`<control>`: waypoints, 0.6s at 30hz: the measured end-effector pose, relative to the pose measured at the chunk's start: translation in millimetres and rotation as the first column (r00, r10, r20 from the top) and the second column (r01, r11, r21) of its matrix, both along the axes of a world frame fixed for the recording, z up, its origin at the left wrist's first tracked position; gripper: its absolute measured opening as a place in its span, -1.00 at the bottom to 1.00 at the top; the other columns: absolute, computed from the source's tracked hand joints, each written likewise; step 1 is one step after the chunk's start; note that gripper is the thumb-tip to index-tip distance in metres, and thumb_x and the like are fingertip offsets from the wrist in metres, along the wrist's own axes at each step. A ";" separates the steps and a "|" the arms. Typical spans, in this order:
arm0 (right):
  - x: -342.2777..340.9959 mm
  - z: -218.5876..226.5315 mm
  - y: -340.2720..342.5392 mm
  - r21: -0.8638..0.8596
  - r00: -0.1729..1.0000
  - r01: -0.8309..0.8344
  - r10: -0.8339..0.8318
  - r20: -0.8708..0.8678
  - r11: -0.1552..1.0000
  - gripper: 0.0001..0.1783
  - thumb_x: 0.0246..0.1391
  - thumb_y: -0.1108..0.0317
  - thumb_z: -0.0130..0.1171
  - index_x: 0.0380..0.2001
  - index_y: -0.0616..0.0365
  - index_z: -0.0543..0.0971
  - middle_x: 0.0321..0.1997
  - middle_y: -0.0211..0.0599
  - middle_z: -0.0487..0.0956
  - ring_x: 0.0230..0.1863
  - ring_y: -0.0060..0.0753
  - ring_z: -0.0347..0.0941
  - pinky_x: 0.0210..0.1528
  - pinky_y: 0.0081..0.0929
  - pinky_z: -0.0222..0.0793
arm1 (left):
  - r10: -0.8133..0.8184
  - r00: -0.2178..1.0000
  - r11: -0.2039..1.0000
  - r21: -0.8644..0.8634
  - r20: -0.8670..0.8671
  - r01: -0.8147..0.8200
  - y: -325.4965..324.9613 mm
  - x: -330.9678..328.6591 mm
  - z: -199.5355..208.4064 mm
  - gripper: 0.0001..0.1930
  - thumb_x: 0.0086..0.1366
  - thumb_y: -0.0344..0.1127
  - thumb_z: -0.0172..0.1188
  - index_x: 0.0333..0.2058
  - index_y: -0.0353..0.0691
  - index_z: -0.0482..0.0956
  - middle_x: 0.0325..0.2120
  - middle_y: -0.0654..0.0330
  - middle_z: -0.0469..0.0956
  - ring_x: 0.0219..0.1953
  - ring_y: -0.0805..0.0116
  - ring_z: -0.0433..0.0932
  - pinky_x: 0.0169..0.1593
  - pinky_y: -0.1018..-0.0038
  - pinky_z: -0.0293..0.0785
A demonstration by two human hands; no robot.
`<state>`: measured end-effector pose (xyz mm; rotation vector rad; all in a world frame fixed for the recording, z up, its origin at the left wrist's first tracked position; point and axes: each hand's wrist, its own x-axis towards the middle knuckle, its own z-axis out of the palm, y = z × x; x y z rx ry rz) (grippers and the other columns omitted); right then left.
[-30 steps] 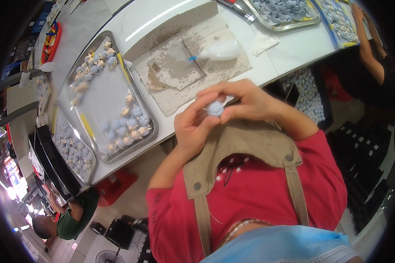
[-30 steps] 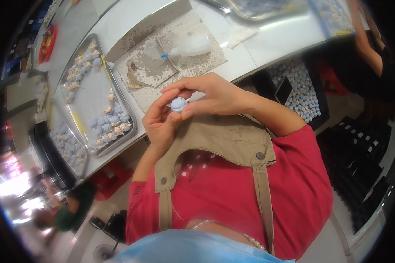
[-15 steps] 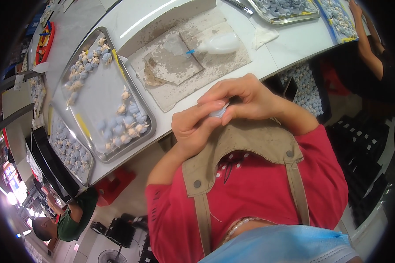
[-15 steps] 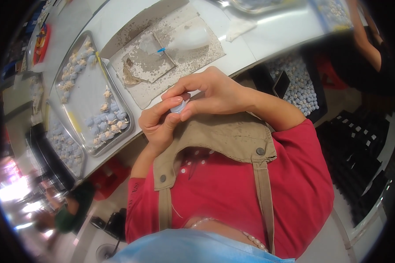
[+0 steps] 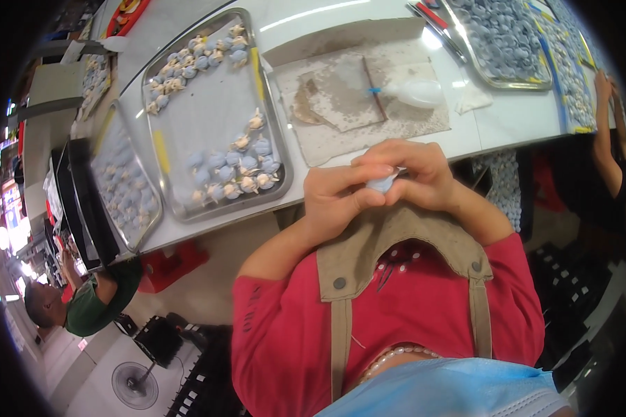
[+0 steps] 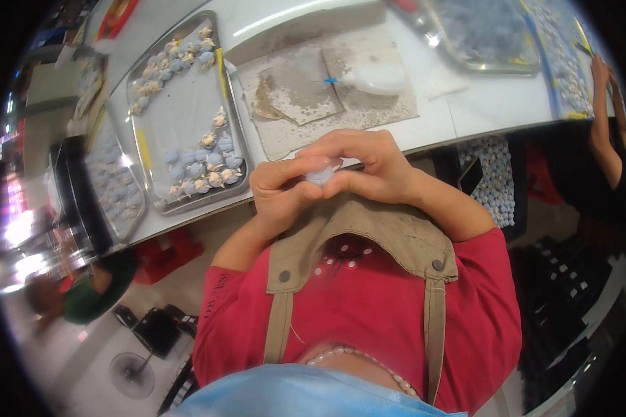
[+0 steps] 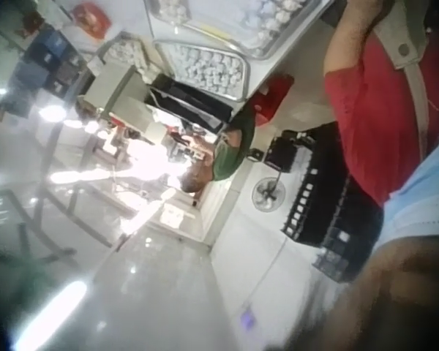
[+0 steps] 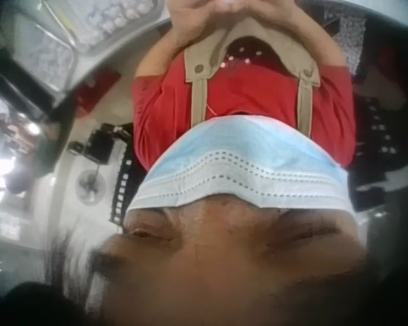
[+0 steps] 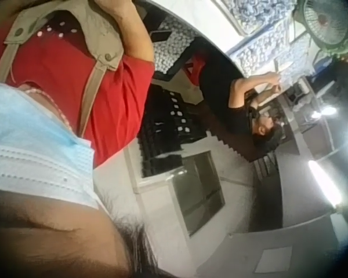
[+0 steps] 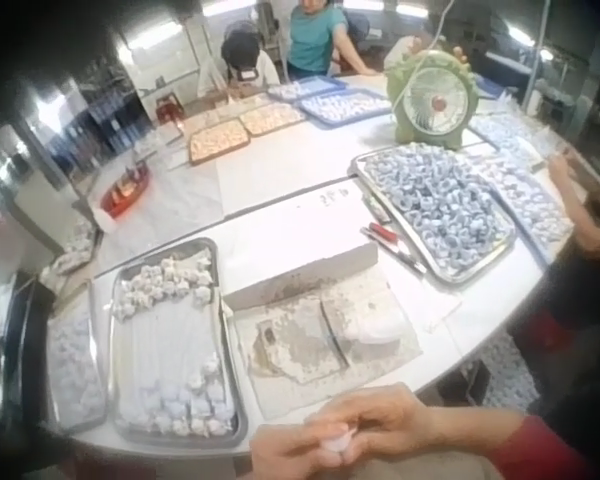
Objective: The person assembles small components and toy parts by hand, applying glue from a glue bottle to join them together.
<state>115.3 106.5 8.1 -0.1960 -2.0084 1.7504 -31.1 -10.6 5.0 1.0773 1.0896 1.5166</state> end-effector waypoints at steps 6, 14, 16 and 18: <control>-8.7 8.0 17.7 0.271 0.971 0.237 -0.223 -0.082 0.933 -0.59 -0.11 0.30 0.30 -0.17 0.27 0.53 -0.19 -0.18 0.55 -0.14 -0.32 0.48 -0.07 -0.46 0.35 | 0.264 0.624 0.902 -0.042 -0.736 -0.430 -2.1 -78.8 26.6 -0.70 -0.05 -0.36 0.35 -0.26 -0.24 0.61 -0.47 0.12 0.60 -0.50 0.48 0.52 -0.39 0.57 0.41; 26.1 -37.6 78.2 0.593 0.655 0.654 -0.744 -0.132 0.471 -0.78 -0.04 0.40 0.18 -0.26 0.18 0.55 -0.23 -0.21 0.53 -0.16 -0.18 0.41 -0.08 -0.37 0.29 | -0.043 0.220 0.867 -0.146 -0.975 -0.476 3.9 -146.4 10.1 -0.81 0.07 -0.29 0.21 -0.54 -0.32 0.51 -0.62 0.02 0.46 -0.58 0.14 0.41 -0.44 0.37 0.31; 24.8 -46.6 83.9 0.559 0.673 0.649 -0.732 -0.105 0.516 -0.73 -0.03 0.30 0.19 -0.21 0.06 0.53 -0.16 -0.24 0.50 -0.07 -0.20 0.35 0.00 -0.33 0.23 | -0.047 0.154 0.819 -0.127 -0.987 -0.560 9.5 -155.6 6.3 -0.83 0.06 -0.30 0.23 -0.52 -0.31 0.53 -0.64 0.08 0.47 -0.58 0.21 0.41 -0.41 0.37 0.35; 23.9 -58.1 86.2 0.546 0.661 0.672 -0.738 -0.138 0.500 -0.68 -0.02 0.19 0.20 -0.17 0.03 0.52 -0.20 -0.24 0.50 -0.09 -0.18 0.35 0.00 -0.31 0.22 | 0.022 0.124 0.843 -0.048 -0.992 -0.536 33.7 -159.7 10.3 -0.82 0.05 -0.33 0.22 -0.39 -0.30 0.53 -0.50 0.09 0.52 -0.53 0.25 0.45 -0.38 0.39 0.37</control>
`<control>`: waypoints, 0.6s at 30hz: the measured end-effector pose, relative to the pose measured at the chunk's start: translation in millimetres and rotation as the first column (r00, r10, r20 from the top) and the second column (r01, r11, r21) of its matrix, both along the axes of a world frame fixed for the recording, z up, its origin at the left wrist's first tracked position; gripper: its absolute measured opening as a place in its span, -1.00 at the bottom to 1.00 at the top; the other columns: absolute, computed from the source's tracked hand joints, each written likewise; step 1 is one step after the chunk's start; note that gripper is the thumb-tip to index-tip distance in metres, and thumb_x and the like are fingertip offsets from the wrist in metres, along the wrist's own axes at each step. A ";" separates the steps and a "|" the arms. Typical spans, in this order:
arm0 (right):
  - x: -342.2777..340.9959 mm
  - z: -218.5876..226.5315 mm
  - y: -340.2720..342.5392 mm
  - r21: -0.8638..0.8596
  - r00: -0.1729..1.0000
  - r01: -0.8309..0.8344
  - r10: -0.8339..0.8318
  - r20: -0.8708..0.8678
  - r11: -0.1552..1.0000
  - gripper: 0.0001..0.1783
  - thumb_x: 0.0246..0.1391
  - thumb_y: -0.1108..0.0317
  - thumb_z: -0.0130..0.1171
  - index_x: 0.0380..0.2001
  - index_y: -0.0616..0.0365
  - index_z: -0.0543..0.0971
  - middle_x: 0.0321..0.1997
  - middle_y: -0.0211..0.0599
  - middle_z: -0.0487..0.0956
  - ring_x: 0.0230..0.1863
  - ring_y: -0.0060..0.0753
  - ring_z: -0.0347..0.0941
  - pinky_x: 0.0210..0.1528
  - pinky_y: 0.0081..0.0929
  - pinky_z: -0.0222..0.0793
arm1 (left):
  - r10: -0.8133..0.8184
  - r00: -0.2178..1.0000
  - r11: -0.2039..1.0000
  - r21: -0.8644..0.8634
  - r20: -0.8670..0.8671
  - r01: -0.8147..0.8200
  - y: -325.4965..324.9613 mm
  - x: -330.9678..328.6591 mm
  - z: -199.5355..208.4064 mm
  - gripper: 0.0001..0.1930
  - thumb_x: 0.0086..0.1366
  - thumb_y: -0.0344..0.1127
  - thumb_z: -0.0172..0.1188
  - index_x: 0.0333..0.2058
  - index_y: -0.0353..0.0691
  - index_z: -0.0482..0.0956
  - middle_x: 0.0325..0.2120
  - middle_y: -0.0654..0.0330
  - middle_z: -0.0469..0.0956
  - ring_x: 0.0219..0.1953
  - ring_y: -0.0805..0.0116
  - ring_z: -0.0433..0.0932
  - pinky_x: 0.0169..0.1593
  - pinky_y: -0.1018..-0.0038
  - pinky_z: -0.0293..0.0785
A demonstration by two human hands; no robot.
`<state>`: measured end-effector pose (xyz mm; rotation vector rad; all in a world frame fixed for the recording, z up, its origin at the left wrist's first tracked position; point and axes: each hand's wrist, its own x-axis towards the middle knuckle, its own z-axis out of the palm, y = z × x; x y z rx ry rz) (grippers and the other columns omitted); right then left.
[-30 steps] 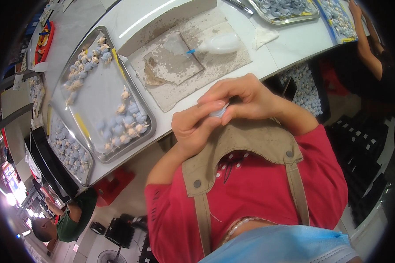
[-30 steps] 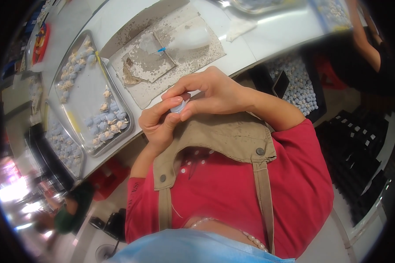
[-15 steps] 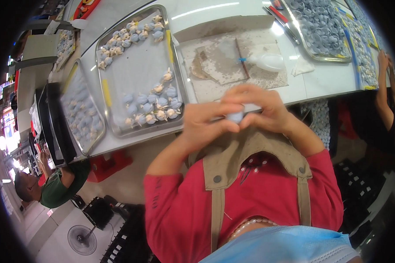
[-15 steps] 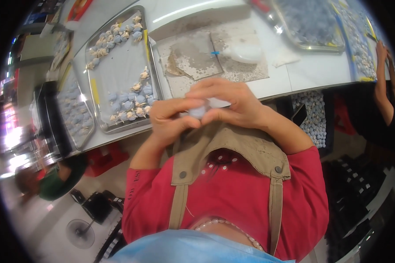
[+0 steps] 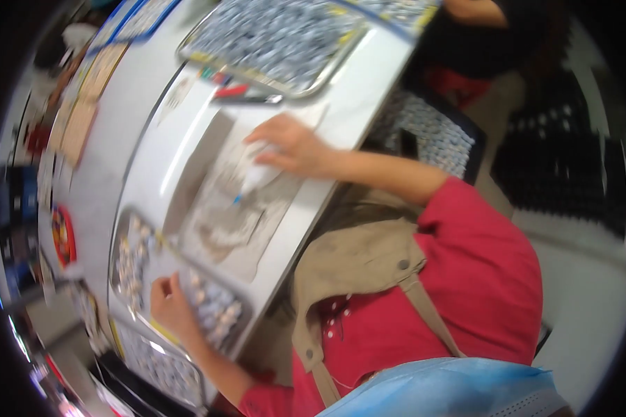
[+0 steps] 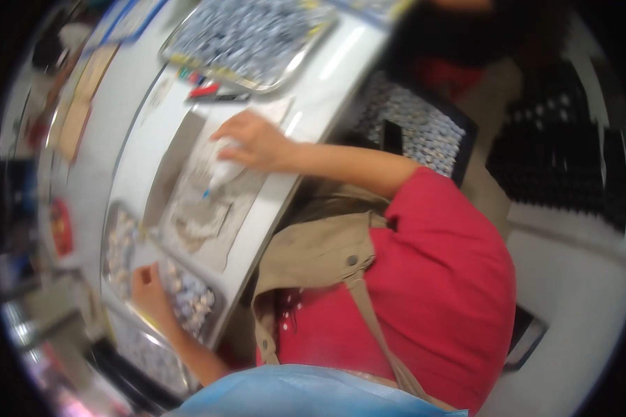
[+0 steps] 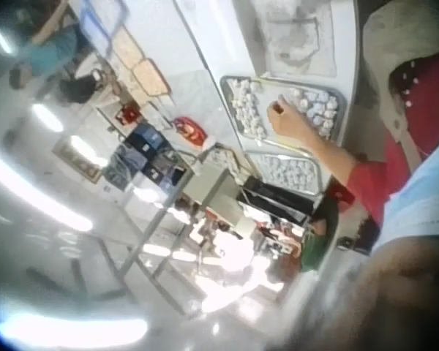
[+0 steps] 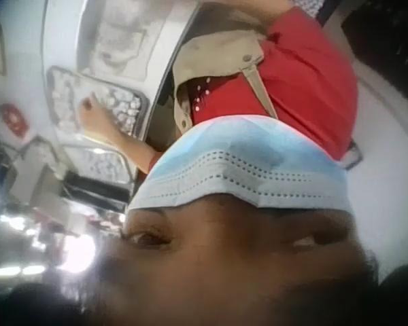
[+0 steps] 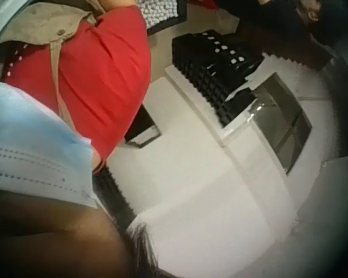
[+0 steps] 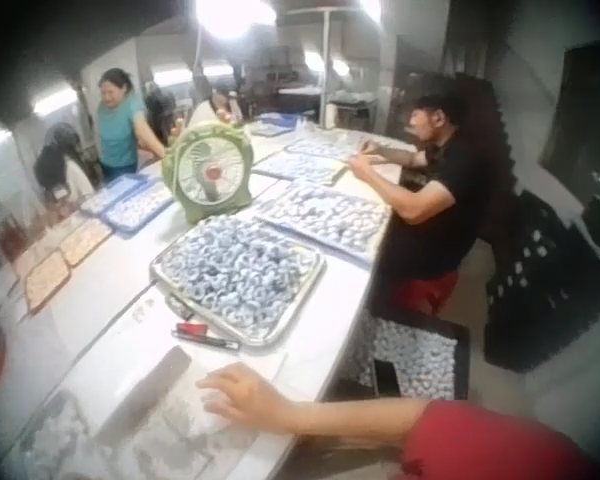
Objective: The person assembles small components and toy parts by hand, applying glue from a glue bottle to join them together.
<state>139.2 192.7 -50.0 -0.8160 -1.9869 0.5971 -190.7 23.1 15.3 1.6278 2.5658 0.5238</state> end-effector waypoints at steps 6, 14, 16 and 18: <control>2.3 0.8 -10.0 -0.014 0.999 0.033 -0.033 0.004 0.999 -0.63 -0.06 0.08 0.20 -0.24 0.09 0.54 -0.26 -0.20 0.52 -0.15 -0.14 0.38 -0.07 -0.28 0.26 | -0.213 0.974 0.976 0.034 -0.081 0.216 70.1 -18.3 -19.6 -0.67 0.07 -0.41 0.16 -0.14 -0.29 0.44 -0.21 0.08 0.47 -0.37 0.23 0.48 -0.28 0.41 0.38; 20.4 11.5 -25.4 -0.009 0.984 -0.062 0.063 0.169 0.998 -0.52 -0.17 0.01 0.27 -0.24 0.09 0.51 -0.24 -0.28 0.52 -0.14 -0.17 0.38 -0.11 -0.26 0.24 | -0.179 0.972 0.969 0.200 0.154 0.147 53.1 -4.2 -4.1 -0.70 0.19 -0.48 0.03 -0.07 -0.30 0.43 -0.15 0.09 0.48 -0.32 0.30 0.52 -0.22 0.47 0.43; 23.4 10.0 -22.4 -0.036 0.981 -0.093 0.098 0.170 0.995 -0.54 -0.20 0.03 0.30 -0.27 0.09 0.51 -0.26 -0.29 0.53 -0.15 -0.18 0.38 -0.13 -0.26 0.24 | -0.129 0.814 0.943 0.324 0.566 -0.076 35.5 31.3 12.3 -0.70 0.23 -0.51 -0.01 -0.04 -0.32 0.40 -0.13 0.10 0.47 -0.30 0.35 0.54 -0.22 0.53 0.45; 22.0 4.2 -19.6 -0.125 0.982 -0.101 0.119 0.146 0.987 -0.56 -0.26 0.07 0.34 -0.32 0.07 0.51 -0.30 -0.30 0.53 -0.19 -0.19 0.40 -0.14 -0.27 0.24 | -0.237 0.540 0.907 0.383 0.808 -0.174 22.9 71.5 6.9 -0.65 0.18 -0.60 0.02 -0.01 -0.37 0.36 -0.16 0.11 0.48 -0.26 0.36 0.55 -0.23 0.63 0.45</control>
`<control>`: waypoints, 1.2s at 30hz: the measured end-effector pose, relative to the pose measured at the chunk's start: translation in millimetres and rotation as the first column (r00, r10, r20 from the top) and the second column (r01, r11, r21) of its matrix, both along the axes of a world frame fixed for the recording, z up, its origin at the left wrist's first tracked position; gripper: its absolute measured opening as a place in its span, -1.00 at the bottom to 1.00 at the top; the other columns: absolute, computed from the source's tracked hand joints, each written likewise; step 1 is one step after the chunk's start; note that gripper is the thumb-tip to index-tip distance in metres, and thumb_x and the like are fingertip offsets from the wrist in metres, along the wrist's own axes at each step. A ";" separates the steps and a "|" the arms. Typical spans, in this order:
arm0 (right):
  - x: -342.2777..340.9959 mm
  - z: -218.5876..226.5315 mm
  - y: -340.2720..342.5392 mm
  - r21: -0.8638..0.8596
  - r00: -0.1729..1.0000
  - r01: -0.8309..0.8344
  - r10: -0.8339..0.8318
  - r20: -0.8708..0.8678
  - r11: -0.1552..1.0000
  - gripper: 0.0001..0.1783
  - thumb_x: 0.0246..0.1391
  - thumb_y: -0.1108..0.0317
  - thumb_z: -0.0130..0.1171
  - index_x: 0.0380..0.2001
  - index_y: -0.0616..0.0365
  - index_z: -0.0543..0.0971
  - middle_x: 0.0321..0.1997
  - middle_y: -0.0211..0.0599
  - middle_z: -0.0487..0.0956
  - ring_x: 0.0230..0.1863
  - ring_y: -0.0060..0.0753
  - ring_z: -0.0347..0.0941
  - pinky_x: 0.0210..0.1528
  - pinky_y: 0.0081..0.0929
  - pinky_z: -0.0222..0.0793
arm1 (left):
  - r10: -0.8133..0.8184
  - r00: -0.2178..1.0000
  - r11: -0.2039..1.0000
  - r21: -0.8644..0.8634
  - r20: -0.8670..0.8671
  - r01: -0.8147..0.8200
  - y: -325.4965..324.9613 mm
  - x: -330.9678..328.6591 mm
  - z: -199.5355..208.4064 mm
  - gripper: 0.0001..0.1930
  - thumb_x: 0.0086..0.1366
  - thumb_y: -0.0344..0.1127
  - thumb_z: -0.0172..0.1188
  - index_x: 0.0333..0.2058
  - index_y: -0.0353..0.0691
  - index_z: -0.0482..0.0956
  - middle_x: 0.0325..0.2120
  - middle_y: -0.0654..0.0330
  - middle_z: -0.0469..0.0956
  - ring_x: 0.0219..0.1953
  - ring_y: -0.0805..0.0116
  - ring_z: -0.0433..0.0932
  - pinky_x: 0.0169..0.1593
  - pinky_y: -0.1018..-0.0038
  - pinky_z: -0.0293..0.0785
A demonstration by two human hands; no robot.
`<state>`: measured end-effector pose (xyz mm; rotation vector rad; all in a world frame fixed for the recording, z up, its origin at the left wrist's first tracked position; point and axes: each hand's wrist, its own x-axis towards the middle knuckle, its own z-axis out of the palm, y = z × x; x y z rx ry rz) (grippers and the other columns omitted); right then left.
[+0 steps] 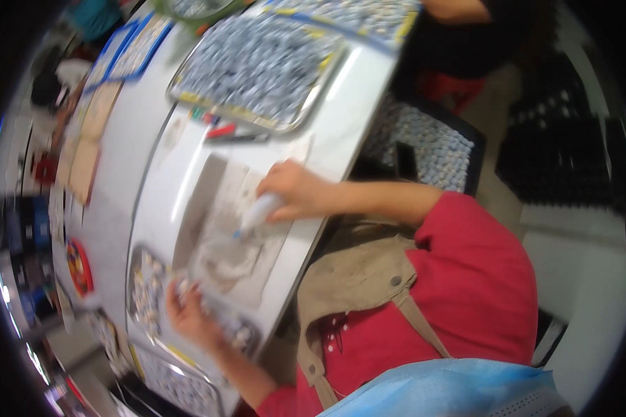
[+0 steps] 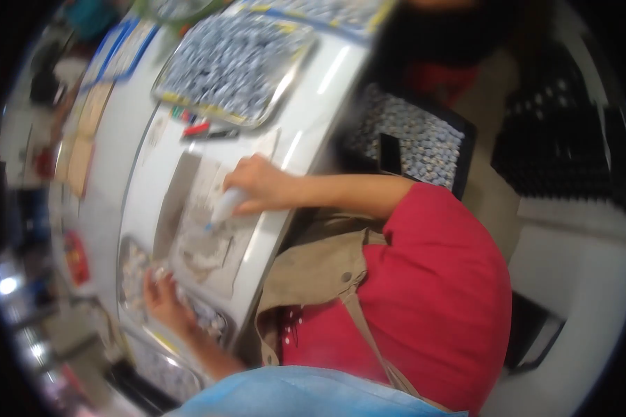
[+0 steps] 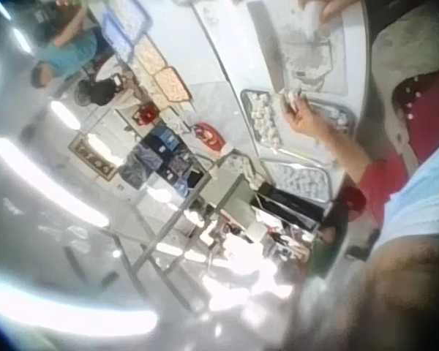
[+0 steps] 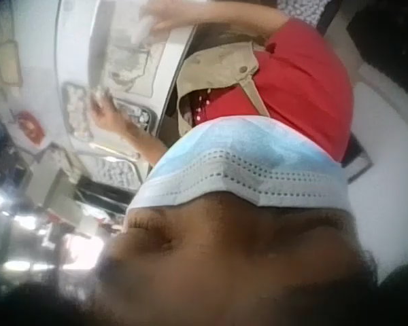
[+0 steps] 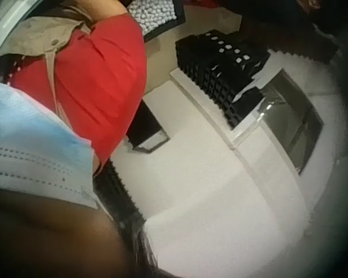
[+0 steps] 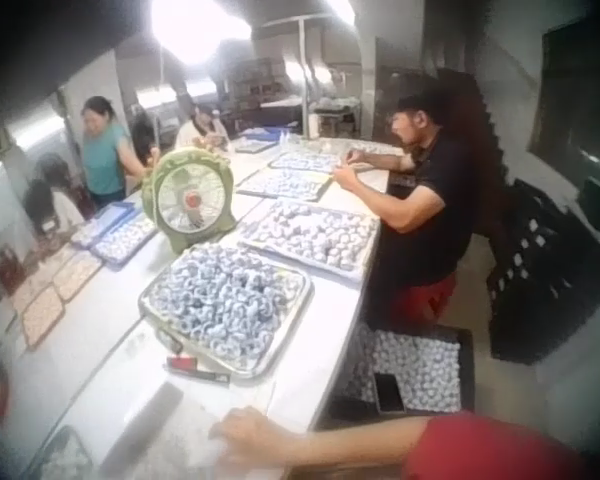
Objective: The person assembles small components and toy parts by hand, applying glue from a glue bottle to join them together.
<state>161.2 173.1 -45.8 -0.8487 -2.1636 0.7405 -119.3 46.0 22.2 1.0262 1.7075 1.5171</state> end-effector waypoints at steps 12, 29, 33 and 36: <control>17.2 50.0 -40.4 -0.393 0.948 -0.103 -0.029 -0.317 0.914 -0.71 -0.07 0.35 0.26 -0.29 0.21 0.44 -0.36 -0.40 0.41 -0.33 -0.62 0.32 -0.27 -0.66 0.25 | -0.106 0.708 0.992 0.026 0.698 0.122 -45.9 114.1 -28.2 -0.62 0.19 -0.51 0.12 0.00 -0.31 0.33 -0.09 0.02 0.45 -0.22 0.39 0.52 -0.21 0.62 0.45; 0.9 88.6 -53.9 0.069 0.998 -0.042 0.045 -0.042 0.997 -0.60 -0.46 0.21 0.50 -0.55 0.18 0.55 -0.58 -0.33 0.39 -0.42 -0.34 0.25 -0.41 -0.51 0.22 | -0.162 0.723 0.983 0.049 0.672 0.174 -54.4 113.8 -27.2 -0.65 0.20 -0.54 0.11 -0.02 -0.38 0.35 -0.09 0.06 0.44 -0.24 0.43 0.51 -0.15 0.58 0.45; -2.0 87.6 -54.6 0.085 0.998 -0.056 0.058 -0.030 0.995 -0.61 -0.46 0.21 0.50 -0.56 0.18 0.55 -0.59 -0.33 0.39 -0.42 -0.34 0.25 -0.41 -0.50 0.22 | -0.165 0.727 0.983 0.048 0.667 0.180 -54.9 113.8 -27.4 -0.65 0.19 -0.55 0.11 -0.02 -0.39 0.34 -0.09 0.05 0.44 -0.24 0.43 0.51 -0.13 0.56 0.46; -2.1 85.4 -53.8 0.087 0.998 -0.052 0.055 -0.030 0.995 -0.62 -0.45 0.22 0.49 -0.55 0.18 0.55 -0.58 -0.34 0.39 -0.42 -0.34 0.25 -0.40 -0.50 0.22 | -0.166 0.726 0.984 0.062 0.668 0.167 -55.6 113.8 -28.7 -0.65 0.19 -0.55 0.11 -0.03 -0.39 0.35 -0.09 0.05 0.44 -0.23 0.42 0.51 -0.11 0.54 0.47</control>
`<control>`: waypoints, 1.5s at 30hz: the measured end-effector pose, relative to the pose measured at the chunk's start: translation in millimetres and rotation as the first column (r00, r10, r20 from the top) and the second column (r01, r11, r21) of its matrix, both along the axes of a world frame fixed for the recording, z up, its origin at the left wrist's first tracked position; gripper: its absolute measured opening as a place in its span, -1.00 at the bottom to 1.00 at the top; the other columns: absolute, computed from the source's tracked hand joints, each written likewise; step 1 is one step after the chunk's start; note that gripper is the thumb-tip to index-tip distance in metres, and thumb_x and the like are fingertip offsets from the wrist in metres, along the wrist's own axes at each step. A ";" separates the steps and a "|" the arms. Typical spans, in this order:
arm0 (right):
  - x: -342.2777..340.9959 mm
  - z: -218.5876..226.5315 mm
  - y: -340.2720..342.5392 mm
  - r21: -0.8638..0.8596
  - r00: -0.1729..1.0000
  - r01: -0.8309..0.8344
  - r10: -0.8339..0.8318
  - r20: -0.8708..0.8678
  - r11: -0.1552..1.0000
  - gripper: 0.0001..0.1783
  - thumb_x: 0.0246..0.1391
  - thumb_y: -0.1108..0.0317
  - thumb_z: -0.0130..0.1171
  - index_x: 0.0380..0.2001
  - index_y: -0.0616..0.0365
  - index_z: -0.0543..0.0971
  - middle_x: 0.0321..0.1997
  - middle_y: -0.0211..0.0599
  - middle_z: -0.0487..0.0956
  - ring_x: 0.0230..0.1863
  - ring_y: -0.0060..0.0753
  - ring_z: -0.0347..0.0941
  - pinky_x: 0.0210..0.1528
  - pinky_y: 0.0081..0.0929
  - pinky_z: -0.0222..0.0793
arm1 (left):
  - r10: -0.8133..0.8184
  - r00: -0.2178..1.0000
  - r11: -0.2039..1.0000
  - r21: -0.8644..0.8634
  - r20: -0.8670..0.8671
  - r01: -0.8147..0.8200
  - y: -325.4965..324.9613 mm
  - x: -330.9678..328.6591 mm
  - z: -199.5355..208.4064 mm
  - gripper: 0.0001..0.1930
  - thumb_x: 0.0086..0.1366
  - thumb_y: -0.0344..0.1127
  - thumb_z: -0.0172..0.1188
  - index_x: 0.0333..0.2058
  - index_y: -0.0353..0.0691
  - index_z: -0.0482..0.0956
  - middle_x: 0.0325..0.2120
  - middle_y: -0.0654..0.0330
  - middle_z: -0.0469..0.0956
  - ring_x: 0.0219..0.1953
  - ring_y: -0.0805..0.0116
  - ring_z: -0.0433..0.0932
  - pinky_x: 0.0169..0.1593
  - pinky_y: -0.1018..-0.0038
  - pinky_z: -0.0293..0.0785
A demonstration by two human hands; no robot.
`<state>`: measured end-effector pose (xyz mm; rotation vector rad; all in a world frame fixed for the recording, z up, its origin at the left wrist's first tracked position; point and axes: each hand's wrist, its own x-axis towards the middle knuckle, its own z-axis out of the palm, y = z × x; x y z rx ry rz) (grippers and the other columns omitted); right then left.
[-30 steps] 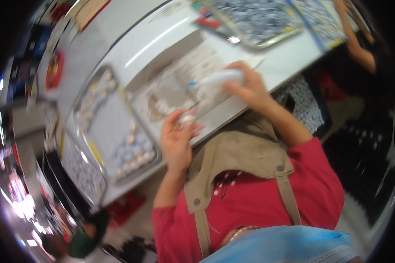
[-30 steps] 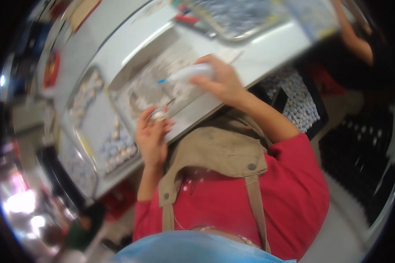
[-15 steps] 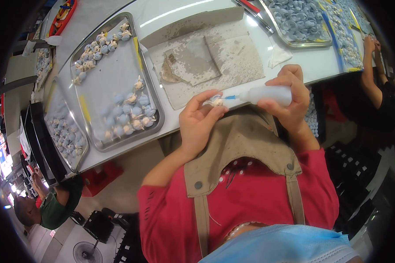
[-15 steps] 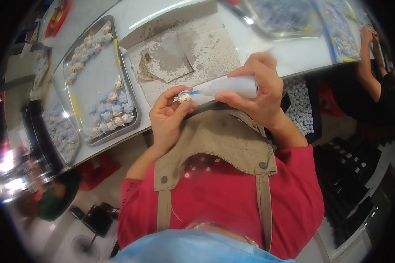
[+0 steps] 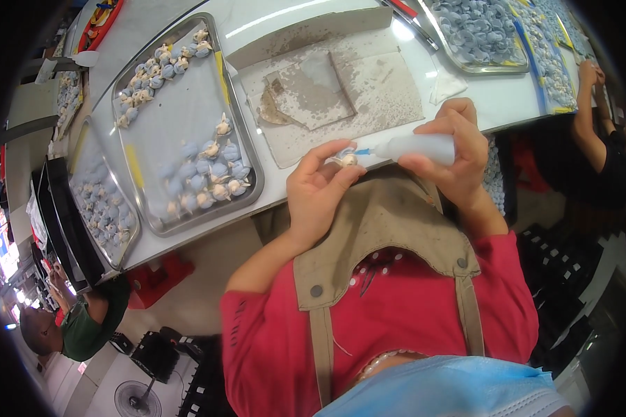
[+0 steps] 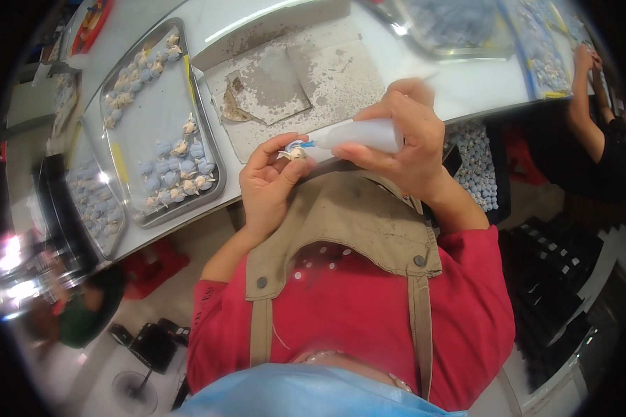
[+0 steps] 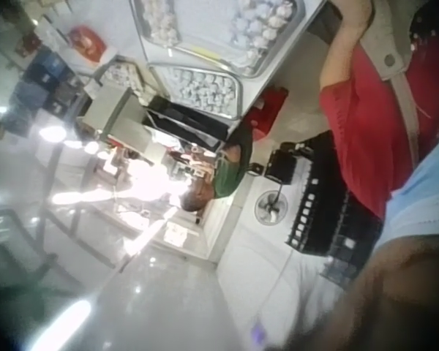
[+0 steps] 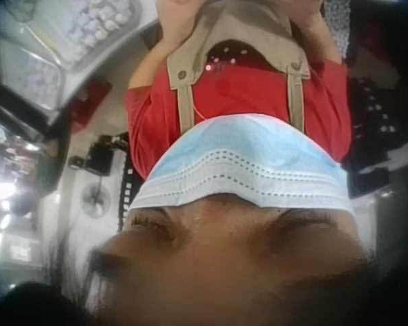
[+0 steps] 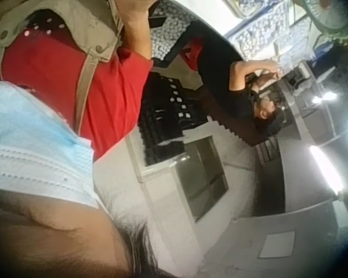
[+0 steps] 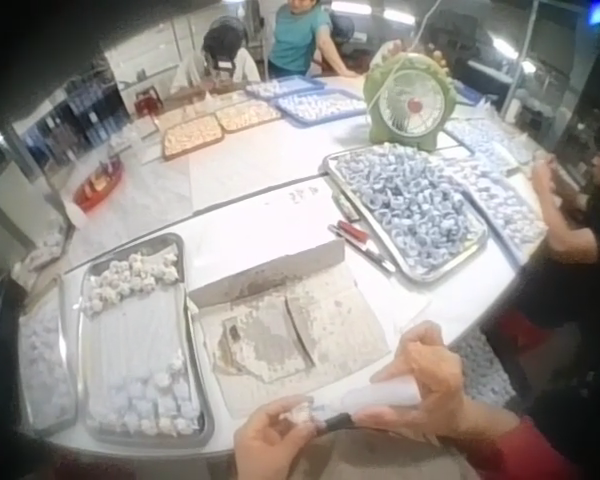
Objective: The person assembles small components and toy parts by hand, applying glue from a glue bottle to join them together.
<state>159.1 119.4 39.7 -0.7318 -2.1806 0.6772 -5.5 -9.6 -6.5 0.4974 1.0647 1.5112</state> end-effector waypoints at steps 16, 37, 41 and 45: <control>10.5 -2.3 2.3 -0.064 0.999 0.021 -0.024 -0.035 0.998 -0.67 -0.37 0.27 0.47 -0.55 0.19 0.54 -0.60 -0.35 0.41 -0.49 -0.43 0.27 -0.47 -0.54 0.22 | 0.042 0.998 0.998 -0.053 0.050 -0.039 3.6 5.1 -0.6 -0.68 0.18 -0.51 0.14 -0.08 -0.34 0.34 -0.09 -0.01 0.47 -0.22 0.40 0.52 -0.15 0.59 0.45; -34.5 -50.6 41.3 -0.364 0.970 0.156 -0.211 -0.118 0.918 -0.74 -0.05 0.24 0.24 -0.39 0.21 0.55 -0.36 -0.23 0.51 -0.27 -0.37 0.39 -0.18 -0.51 0.26 | 0.058 0.998 0.998 -0.014 -0.019 -0.058 -2.9 -5.3 -3.7 -0.66 0.18 -0.53 0.13 -0.05 -0.33 0.36 -0.08 0.00 0.46 -0.22 0.38 0.52 -0.19 0.61 0.44; -45.4 -65.7 52.4 -0.287 0.967 0.250 -0.255 0.021 0.925 -0.72 -0.05 0.18 0.23 -0.40 0.19 0.58 -0.39 -0.17 0.53 -0.28 -0.27 0.40 -0.19 -0.45 0.29 | 0.065 0.998 0.997 -0.043 0.022 -0.064 2.8 -3.5 -10.5 -0.67 0.18 -0.54 0.13 -0.06 -0.36 0.37 -0.09 -0.03 0.47 -0.23 0.38 0.52 -0.19 0.61 0.44; -35.6 -55.8 58.7 -0.091 0.982 0.182 -0.176 0.068 0.979 -0.82 -0.02 0.27 0.19 -0.39 0.14 0.59 -0.32 -0.25 0.56 -0.21 -0.29 0.42 -0.14 -0.45 0.28 | 0.064 0.998 0.997 -0.037 0.000 -0.064 -2.5 -6.0 -8.1 -0.67 0.18 -0.54 0.13 -0.06 -0.36 0.37 -0.10 -0.04 0.47 -0.23 0.38 0.53 -0.19 0.61 0.45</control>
